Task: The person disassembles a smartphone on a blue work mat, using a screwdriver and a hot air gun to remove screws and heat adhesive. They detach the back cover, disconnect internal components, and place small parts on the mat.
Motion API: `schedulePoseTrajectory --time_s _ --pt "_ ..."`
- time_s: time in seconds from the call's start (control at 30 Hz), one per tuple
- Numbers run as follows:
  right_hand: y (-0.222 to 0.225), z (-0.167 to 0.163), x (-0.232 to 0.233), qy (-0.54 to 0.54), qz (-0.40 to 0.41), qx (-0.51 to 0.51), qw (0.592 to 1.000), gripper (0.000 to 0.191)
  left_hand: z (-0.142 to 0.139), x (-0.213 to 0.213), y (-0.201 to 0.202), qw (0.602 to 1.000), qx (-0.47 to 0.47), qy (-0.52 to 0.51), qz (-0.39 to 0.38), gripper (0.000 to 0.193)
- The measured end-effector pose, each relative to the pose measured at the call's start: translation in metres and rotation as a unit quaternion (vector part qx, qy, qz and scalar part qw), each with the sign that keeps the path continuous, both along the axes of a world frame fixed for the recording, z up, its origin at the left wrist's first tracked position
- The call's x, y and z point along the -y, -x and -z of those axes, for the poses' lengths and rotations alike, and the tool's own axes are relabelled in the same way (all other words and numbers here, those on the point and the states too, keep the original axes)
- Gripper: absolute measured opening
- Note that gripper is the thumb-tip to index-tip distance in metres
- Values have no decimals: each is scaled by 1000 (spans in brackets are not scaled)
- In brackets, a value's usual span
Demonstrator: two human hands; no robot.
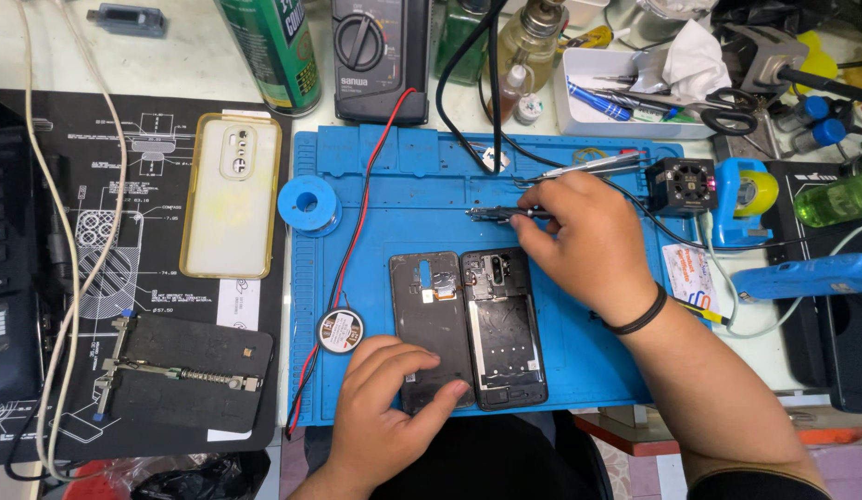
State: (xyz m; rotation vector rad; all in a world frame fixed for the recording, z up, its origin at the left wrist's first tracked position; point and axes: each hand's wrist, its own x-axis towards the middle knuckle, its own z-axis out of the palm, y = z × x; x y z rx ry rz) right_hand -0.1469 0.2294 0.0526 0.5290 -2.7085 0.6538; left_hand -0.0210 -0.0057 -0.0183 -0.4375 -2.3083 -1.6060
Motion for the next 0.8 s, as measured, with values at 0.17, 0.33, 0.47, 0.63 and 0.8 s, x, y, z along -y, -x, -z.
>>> schedulePoseTrajectory --time_s 0.17,0.33,0.47,0.63,0.8 --pt "-5 0 -11 94 16 86 992 16 3 0 0 1000 -9 -25 -11 28" --pt "-21 1 -27 250 37 227 941 16 -1 -7 11 984 98 -144 -47 42" --pt "-36 6 -32 311 62 304 898 16 -2 -11 34 977 111 -180 -30 59" --pt "-46 15 -31 320 58 339 883 17 -4 -13 42 985 100 -138 13 66" --pt "-51 24 -26 291 56 349 889 19 -9 -8 36 987 145 -62 -7 56"
